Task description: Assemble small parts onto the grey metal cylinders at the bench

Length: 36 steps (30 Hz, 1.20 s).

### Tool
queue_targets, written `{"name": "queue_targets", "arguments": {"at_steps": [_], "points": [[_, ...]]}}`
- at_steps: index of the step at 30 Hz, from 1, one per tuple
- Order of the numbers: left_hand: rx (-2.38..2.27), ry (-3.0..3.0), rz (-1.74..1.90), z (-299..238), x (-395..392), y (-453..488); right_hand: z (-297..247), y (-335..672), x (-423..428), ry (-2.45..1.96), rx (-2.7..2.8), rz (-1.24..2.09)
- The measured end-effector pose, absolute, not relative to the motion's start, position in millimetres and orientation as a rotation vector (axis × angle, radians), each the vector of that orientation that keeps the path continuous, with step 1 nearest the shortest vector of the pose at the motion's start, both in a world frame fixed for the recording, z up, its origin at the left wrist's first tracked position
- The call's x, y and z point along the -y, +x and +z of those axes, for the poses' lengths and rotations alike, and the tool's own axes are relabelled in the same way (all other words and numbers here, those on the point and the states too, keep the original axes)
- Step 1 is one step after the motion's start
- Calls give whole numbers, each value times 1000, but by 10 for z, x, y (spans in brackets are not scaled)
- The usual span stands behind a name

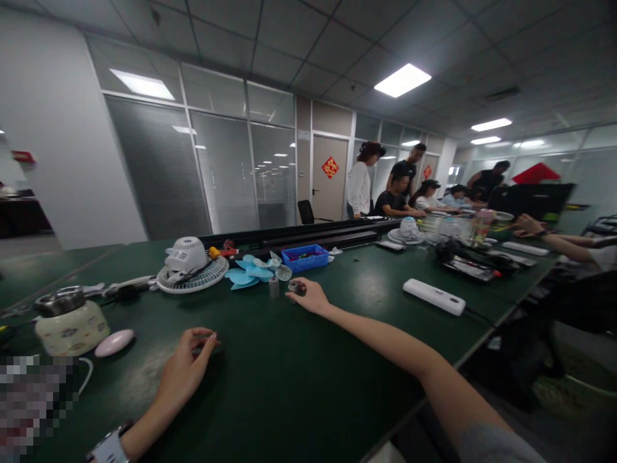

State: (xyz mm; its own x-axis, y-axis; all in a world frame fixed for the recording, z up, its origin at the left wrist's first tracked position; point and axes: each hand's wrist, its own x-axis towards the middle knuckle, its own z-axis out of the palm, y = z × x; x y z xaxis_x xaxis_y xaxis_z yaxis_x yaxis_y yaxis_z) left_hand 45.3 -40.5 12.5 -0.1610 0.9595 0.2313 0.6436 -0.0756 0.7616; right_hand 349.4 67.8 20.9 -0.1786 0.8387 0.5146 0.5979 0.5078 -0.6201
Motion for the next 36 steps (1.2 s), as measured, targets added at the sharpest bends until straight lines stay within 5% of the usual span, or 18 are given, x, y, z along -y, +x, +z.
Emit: {"name": "queue_targets", "arguments": {"at_steps": [8, 25, 36], "points": [[-1798, 1754, 1125, 95, 395, 426, 312, 2815, -33, -757, 2115, 696], [-1498, 2086, 1122, 363, 432, 850, 124, 2676, -59, -796, 1926, 1075], [-1567, 2151, 1014, 610, 245, 927, 207, 2706, -11, -826, 1979, 1028]]}}
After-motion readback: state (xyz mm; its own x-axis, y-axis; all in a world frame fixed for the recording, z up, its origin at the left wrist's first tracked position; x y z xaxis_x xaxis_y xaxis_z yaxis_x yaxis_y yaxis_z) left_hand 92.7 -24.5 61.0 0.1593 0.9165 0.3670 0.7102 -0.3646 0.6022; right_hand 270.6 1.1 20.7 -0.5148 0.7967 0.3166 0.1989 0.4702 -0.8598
